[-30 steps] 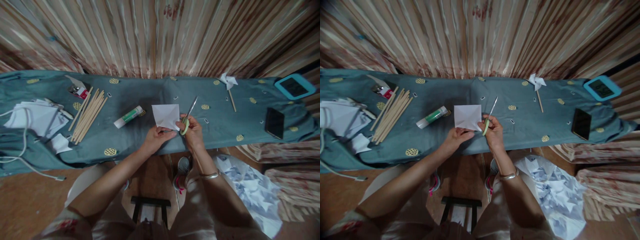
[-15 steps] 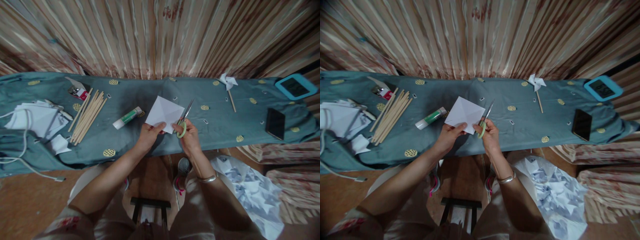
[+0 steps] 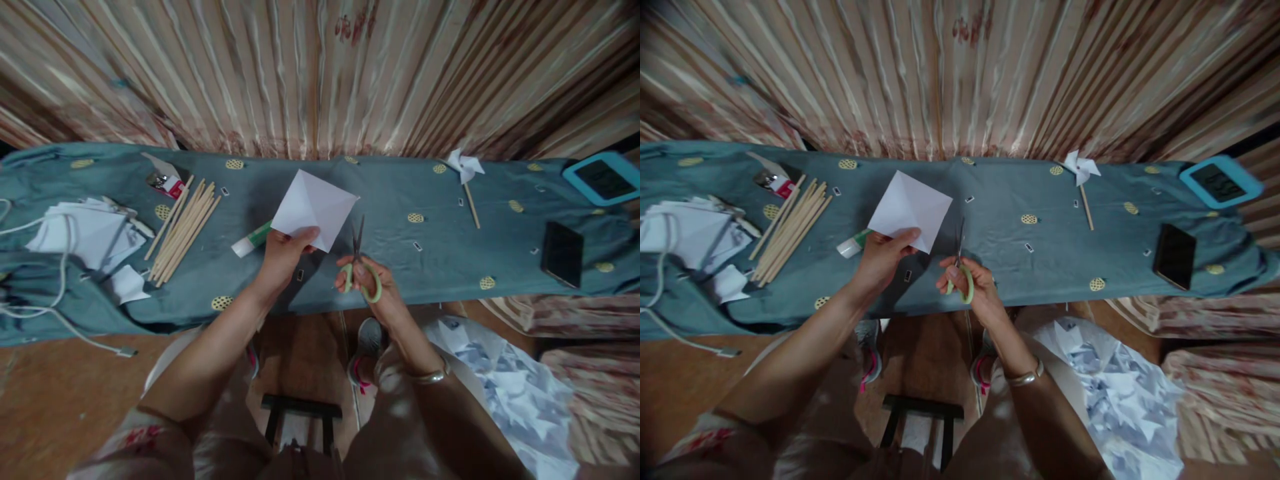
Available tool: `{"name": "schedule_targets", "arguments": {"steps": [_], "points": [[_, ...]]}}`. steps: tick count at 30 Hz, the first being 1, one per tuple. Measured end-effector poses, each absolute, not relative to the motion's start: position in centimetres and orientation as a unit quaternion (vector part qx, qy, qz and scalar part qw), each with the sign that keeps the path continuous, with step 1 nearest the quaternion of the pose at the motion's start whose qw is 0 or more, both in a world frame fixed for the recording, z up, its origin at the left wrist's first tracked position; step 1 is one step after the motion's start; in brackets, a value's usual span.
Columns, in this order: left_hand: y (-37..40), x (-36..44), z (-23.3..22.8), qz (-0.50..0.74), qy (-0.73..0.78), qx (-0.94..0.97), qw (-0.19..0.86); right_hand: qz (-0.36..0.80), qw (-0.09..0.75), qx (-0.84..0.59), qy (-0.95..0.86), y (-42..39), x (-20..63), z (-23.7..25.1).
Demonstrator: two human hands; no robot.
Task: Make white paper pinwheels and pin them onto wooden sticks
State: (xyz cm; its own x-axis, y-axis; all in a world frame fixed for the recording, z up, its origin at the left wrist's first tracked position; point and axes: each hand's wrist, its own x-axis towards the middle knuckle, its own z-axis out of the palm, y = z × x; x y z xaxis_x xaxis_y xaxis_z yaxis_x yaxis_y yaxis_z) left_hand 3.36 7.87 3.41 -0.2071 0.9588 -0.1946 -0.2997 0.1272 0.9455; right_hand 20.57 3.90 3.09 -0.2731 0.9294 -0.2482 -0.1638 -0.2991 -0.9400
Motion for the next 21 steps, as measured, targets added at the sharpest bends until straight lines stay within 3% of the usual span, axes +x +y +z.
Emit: {"name": "schedule_targets", "arguments": {"steps": [8, 21], "points": [[8.3, 2.6, 4.1, 0.593, 0.515, 0.305, 0.538, 0.702, 0.301, -0.418, -0.491, 2.4, 20.4, 2.6], [7.9, 3.5, 3.6, 0.573, 0.520, 0.313, 0.551, 0.706, 0.293, -0.432, -0.479, 2.5, 20.3, 2.4]]}}
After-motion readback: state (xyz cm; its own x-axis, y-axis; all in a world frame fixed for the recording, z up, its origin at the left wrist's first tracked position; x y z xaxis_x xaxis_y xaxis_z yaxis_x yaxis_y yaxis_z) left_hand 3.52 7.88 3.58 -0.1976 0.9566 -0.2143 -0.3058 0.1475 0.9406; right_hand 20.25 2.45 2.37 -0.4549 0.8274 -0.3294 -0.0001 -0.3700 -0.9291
